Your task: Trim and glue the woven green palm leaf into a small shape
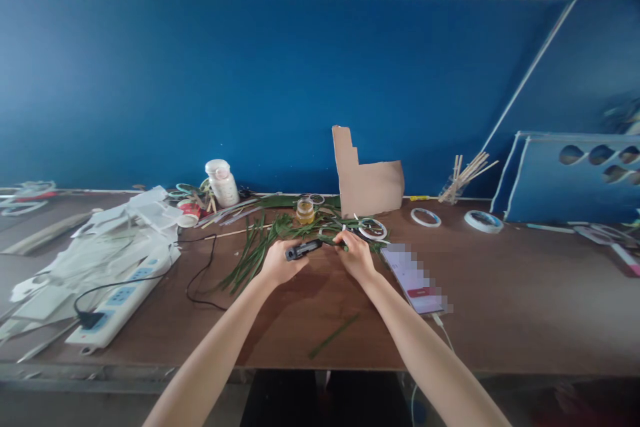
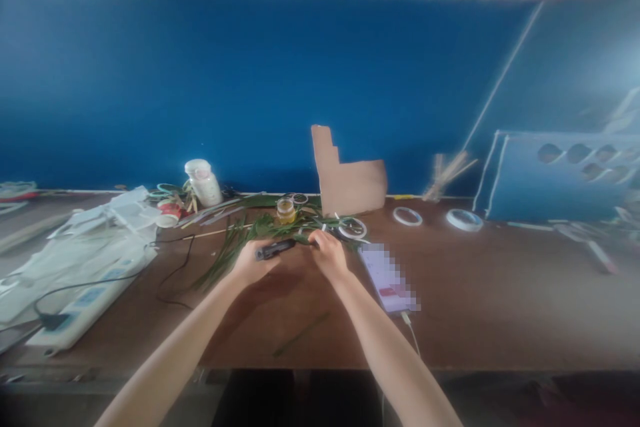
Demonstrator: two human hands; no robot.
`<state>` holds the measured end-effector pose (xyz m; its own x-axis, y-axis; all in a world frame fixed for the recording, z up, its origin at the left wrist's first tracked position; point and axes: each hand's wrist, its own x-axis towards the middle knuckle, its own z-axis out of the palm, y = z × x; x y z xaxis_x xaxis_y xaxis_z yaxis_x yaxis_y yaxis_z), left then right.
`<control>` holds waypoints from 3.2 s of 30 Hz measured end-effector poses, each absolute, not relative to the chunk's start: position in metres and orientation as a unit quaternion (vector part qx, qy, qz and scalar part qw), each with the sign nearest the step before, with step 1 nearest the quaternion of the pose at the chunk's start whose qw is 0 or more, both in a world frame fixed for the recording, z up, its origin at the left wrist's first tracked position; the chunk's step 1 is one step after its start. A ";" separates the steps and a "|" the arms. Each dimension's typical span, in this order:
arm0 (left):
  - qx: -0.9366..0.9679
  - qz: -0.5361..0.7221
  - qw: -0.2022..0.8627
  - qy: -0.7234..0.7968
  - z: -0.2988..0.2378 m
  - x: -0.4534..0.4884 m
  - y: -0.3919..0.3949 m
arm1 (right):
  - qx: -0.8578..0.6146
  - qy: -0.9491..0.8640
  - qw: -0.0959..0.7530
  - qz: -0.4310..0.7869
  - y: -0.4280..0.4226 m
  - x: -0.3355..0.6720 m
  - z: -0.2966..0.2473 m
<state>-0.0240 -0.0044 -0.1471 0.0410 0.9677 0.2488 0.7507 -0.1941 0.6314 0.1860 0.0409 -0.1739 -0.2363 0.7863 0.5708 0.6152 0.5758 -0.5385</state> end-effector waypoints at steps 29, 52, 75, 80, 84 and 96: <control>0.717 0.309 0.168 0.602 -0.141 -0.028 -0.006 | -0.464 -0.719 0.475 0.206 0.043 0.187 -0.174; 0.726 0.076 0.042 0.682 -0.154 -0.039 0.004 | -0.413 -0.660 0.498 0.382 0.055 0.183 -0.185; 0.860 0.097 -0.043 0.499 -0.146 0.028 -0.052 | -0.579 -0.732 0.312 0.178 0.044 0.185 -0.178; 0.863 0.118 -0.052 0.489 -0.170 0.042 -0.051 | -0.595 -0.745 0.269 0.137 0.041 0.185 -0.174; 0.861 0.122 -0.045 0.492 -0.175 0.040 -0.049 | -0.581 -0.758 0.270 0.121 0.041 0.184 -0.177; 0.857 0.131 0.004 0.498 -0.173 0.041 -0.053 | -0.480 -0.788 0.340 0.181 0.050 0.165 -0.192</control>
